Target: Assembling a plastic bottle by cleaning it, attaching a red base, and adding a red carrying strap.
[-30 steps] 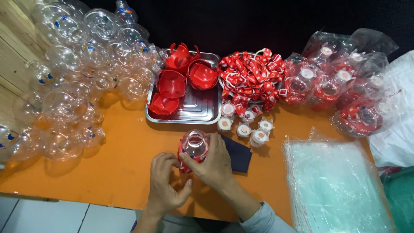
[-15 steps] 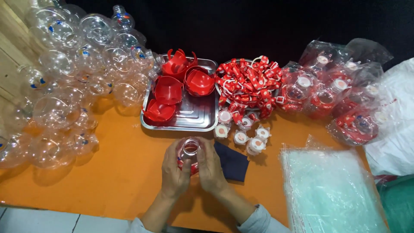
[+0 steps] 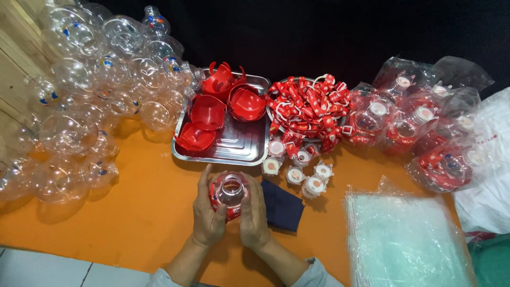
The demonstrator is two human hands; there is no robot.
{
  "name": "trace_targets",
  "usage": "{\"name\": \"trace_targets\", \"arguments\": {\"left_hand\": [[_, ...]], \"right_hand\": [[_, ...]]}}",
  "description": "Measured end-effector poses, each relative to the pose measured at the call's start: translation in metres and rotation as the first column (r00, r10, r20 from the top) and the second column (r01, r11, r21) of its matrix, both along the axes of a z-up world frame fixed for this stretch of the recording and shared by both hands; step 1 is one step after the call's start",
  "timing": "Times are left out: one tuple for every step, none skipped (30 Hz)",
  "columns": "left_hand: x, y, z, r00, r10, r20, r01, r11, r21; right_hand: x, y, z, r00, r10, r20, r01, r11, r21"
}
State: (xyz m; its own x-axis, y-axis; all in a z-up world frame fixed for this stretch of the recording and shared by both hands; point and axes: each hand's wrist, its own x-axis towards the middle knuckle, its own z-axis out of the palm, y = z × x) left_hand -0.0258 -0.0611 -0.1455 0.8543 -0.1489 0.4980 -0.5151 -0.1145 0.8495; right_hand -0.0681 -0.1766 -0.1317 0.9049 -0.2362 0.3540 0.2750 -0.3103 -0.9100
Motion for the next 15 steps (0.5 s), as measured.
{"name": "trace_targets", "arguments": {"left_hand": [[0.000, 0.000, 0.003, 0.999, -0.037, 0.001, 0.037, 0.998, -0.044], [0.001, -0.001, 0.002, 0.999, -0.039, 0.008, 0.039, 0.998, -0.041], [0.001, -0.002, 0.000, 0.998, -0.054, 0.025, 0.057, 0.992, -0.112], [0.000, -0.002, -0.002, 0.997, -0.070, 0.037, 0.076, 0.980, -0.182], [0.001, -0.001, -0.001, 0.997, -0.074, 0.037, 0.080, 0.980, -0.180], [0.001, -0.001, 0.000, 0.999, -0.037, 0.037, 0.044, 0.979, -0.197], [0.001, 0.000, 0.000, 0.999, 0.000, 0.036, 0.008, 0.977, -0.215], [0.001, 0.000, -0.001, 0.999, 0.000, 0.035, 0.008, 0.977, -0.215], [0.001, 0.000, -0.003, 0.999, 0.013, 0.045, -0.003, 0.975, -0.223], [0.001, 0.002, -0.003, 0.998, 0.029, 0.056, -0.015, 0.973, -0.231], [0.000, 0.001, -0.003, 0.998, 0.032, 0.057, -0.018, 0.973, -0.231], [0.001, 0.001, -0.002, 0.999, -0.004, 0.049, 0.014, 0.979, -0.205], [0.001, 0.002, -0.002, 0.998, -0.039, 0.040, 0.045, 0.983, -0.180], [0.006, 0.000, -0.011, 0.999, -0.031, 0.040, 0.038, 0.983, -0.180], [0.011, -0.002, -0.020, 0.995, -0.057, 0.078, 0.062, 0.996, -0.067]], "right_hand": [[-0.001, -0.001, 0.000, 1.000, 0.007, -0.015, -0.007, 1.000, 0.003], [0.000, -0.003, -0.003, 1.000, 0.005, -0.007, -0.005, 1.000, 0.005], [0.002, -0.006, -0.008, 1.000, -0.009, -0.012, 0.010, 1.000, 0.018], [0.000, -0.008, -0.012, 0.999, -0.025, -0.023, 0.026, 0.999, 0.030], [0.002, -0.009, -0.014, 0.999, -0.029, -0.022, 0.030, 0.999, 0.033], [0.002, -0.012, -0.016, 0.999, -0.036, 0.014, 0.035, 0.999, 0.029], [0.002, -0.014, -0.019, 0.998, -0.042, 0.050, 0.041, 0.999, 0.025], [0.003, -0.017, -0.021, 0.998, -0.042, 0.049, 0.041, 0.999, 0.025], [0.004, -0.019, -0.023, 0.996, -0.059, 0.067, 0.058, 0.998, 0.018], [0.006, -0.020, -0.025, 0.994, -0.073, 0.086, 0.072, 0.997, 0.012], [0.006, -0.020, -0.023, 0.994, -0.070, 0.087, 0.069, 0.998, 0.012], [0.006, -0.020, -0.020, 0.996, -0.046, 0.079, 0.043, 0.999, 0.034], [0.006, -0.019, -0.017, 0.997, -0.021, 0.071, 0.017, 0.998, 0.055], [0.008, -0.021, -0.019, 0.997, -0.013, 0.071, 0.009, 0.998, 0.055], [0.011, -0.022, -0.020, 0.994, 0.036, 0.107, -0.039, 0.999, 0.022]]}}
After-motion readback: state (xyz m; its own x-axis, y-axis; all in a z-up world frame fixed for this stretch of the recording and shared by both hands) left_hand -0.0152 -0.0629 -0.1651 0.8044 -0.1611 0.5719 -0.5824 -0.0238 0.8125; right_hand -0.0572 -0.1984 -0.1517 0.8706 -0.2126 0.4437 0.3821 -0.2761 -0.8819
